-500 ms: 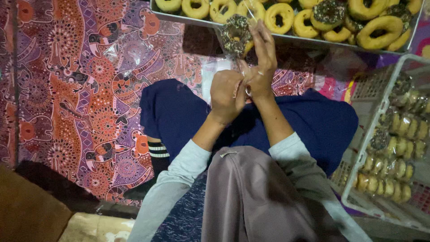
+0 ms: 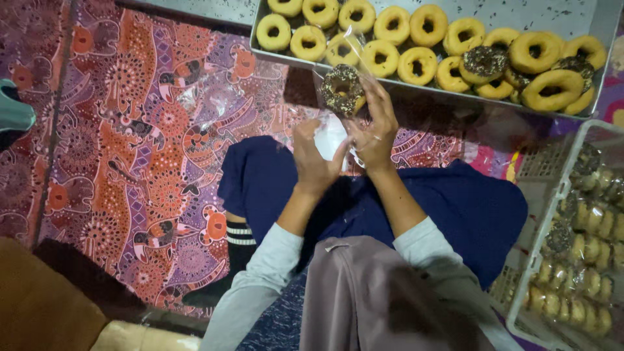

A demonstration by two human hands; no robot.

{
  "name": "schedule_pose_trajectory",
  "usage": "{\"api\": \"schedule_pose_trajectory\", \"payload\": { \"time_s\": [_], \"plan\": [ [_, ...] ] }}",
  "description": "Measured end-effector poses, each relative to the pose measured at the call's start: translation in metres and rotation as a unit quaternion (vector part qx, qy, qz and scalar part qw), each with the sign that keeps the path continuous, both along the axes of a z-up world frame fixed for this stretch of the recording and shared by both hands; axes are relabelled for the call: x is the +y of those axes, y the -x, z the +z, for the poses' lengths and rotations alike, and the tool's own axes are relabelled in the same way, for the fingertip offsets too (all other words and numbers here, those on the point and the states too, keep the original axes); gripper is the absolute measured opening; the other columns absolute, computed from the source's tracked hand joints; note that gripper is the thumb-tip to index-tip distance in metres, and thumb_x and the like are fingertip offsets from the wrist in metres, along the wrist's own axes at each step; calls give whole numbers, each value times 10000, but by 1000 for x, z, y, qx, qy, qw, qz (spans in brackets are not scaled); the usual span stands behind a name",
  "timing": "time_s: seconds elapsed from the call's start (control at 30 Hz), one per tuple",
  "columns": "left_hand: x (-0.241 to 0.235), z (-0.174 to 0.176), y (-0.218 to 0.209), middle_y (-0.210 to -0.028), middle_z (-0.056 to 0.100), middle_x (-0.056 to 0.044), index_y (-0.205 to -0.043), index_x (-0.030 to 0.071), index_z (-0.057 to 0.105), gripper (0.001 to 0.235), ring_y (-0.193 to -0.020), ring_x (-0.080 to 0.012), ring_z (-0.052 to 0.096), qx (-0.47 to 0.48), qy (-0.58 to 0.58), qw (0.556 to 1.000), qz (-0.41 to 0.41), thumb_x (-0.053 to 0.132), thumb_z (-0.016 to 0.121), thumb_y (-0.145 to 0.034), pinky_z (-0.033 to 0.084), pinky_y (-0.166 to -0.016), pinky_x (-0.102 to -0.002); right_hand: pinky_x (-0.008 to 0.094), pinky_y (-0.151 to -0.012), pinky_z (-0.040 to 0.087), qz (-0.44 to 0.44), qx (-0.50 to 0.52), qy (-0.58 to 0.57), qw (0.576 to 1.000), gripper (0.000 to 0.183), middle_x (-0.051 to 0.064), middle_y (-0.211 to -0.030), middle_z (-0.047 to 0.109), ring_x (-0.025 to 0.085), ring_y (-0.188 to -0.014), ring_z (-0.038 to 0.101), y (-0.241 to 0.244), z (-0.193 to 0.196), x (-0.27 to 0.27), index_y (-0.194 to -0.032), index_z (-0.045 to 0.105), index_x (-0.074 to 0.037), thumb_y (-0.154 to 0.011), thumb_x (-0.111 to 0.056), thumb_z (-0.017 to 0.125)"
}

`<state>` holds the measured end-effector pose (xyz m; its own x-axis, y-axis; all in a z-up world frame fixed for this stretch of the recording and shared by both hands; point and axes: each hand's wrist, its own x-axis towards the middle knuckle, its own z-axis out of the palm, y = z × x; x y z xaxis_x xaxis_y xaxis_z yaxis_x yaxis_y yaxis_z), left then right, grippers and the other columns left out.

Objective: The person sits on a patterned mat and repeatedly picks donuts from a metal tray, places them into clear plastic bags, and sets the filled bags aside. The donuts include plain and chocolate-sprinkled varieties.

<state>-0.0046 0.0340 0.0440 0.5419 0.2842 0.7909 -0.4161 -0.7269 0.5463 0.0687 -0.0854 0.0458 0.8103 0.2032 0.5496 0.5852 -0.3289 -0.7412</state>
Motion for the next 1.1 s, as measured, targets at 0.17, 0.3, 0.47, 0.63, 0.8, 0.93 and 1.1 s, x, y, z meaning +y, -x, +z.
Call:
{"api": "schedule_pose_trajectory", "payload": {
  "time_s": [0.17,0.3,0.47,0.63,0.8,0.93,1.1],
  "plan": [
    [20,-27,-10,-1062,655,-115,-1150,38,629,246,-923,-287,661,152,88,984,18,14,762,-945,540,-789,-360,419,-1189,480,-7,6,10,1000,670,187,-1460,606,364,-1374,604,5,-1,8,-1458,563,-26,-855,-96,846],
    [29,-40,2,-1183,654,-92,-1217,39,681,324,-1095,-300,645,149,-102,981,-73,-22,761,-909,536,-889,-410,418,-1173,475,-11,-15,33,999,680,187,-1446,588,368,-1365,582,2,2,13,-1444,574,-30,-851,-142,888],
    [21,-33,22,-1381,569,-186,-1296,-2,587,637,-1329,-394,524,109,-80,987,-80,283,861,-798,347,-1128,-585,415,-1160,483,23,4,2,1000,659,213,-1471,547,337,-1380,562,6,3,19,-1446,566,-33,-862,-150,848],
    [37,-50,36,-1477,526,-191,-1419,-4,518,753,-1438,-372,463,101,-11,991,-84,325,862,-835,326,-1222,-548,336,-1101,500,268,333,-247,870,611,108,-1451,525,209,-1336,563,26,-31,25,-1469,479,-10,-945,-111,776],
    [60,-62,77,-1252,746,-143,-1249,63,705,258,-1288,-339,699,95,39,995,-6,-18,637,-1014,494,-1163,-456,341,-778,465,231,520,-37,822,586,184,-1126,680,227,-894,551,47,-33,31,-1596,582,-32,-1029,-113,701],
    [77,-52,130,-1115,763,-171,-1146,-31,713,158,-1075,-271,745,164,258,951,46,66,612,-1074,579,-1007,-384,312,-931,573,354,339,-45,870,343,96,-1255,677,185,-1077,710,63,1,37,-1338,635,-11,-1011,-99,692],
    [91,-62,158,-1007,764,-156,-1085,-42,663,217,-937,-220,760,160,571,805,16,146,555,-1098,609,-892,-333,406,-692,519,304,94,145,937,232,132,-851,659,296,-750,641,87,11,53,-1219,755,-63,-992,-104,728]
  ]
}}
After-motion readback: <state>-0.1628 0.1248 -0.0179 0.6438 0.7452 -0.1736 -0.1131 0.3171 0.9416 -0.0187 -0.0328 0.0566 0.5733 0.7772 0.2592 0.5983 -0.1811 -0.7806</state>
